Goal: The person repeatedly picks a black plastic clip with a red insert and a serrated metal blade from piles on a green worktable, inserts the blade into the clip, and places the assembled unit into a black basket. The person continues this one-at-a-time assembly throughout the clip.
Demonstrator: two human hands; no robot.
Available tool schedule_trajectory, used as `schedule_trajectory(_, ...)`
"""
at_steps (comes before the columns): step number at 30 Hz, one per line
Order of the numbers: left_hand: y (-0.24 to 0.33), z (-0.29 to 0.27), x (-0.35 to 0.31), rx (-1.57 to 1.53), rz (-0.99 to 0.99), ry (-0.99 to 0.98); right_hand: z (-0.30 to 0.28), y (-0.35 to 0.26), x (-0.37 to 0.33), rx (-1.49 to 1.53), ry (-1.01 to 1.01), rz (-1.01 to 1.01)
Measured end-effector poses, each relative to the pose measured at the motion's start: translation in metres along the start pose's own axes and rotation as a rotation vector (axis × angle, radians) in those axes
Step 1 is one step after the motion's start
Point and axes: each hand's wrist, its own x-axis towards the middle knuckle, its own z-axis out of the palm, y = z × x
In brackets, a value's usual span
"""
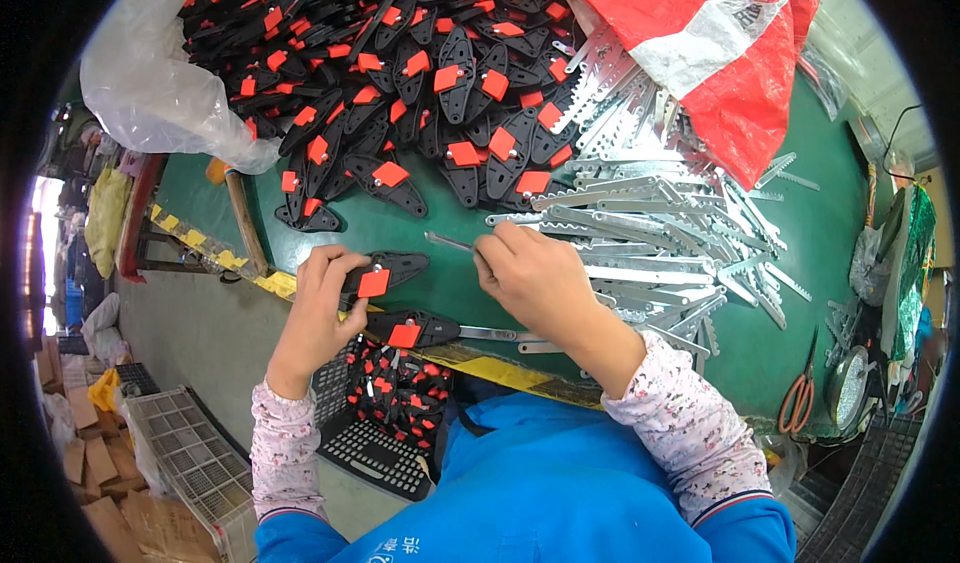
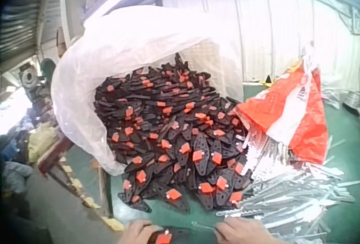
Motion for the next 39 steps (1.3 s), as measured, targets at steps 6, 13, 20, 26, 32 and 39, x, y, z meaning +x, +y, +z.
schedule_trajectory(6, 0.006, 0.006, -0.003, -0.199, -0.087, 0.001, -0.009, -0.01, 0.003, 1.252, 0.291, 0.52)
schedule_trajectory(13, 0.006, 0.005, -0.001, -0.338, -0.086, -0.028, -0.006, -0.005, 0.005, 1.445, 0.272, 0.618)
schedule_trajectory(20, 0.028, 0.005, 0.012, -0.432, -0.051, -0.026, 0.004, -0.023, 0.0, 1.484, 0.201, 0.599)
schedule_trajectory(26, 0.023, 0.012, 0.015, -0.291, 0.059, 0.081, 0.003, -0.033, -0.002, 1.408, -0.022, 0.685)
schedule_trajectory(32, 0.025, 0.003, 0.019, -0.341, 0.001, 0.035, 0.002, -0.031, 0.003, 1.388, -0.166, 0.688)
schedule_trajectory(39, -0.01, -0.014, 0.016, -0.082, -0.045, -0.21, 0.045, -0.021, 0.044, 0.257, 0.02, 0.083)
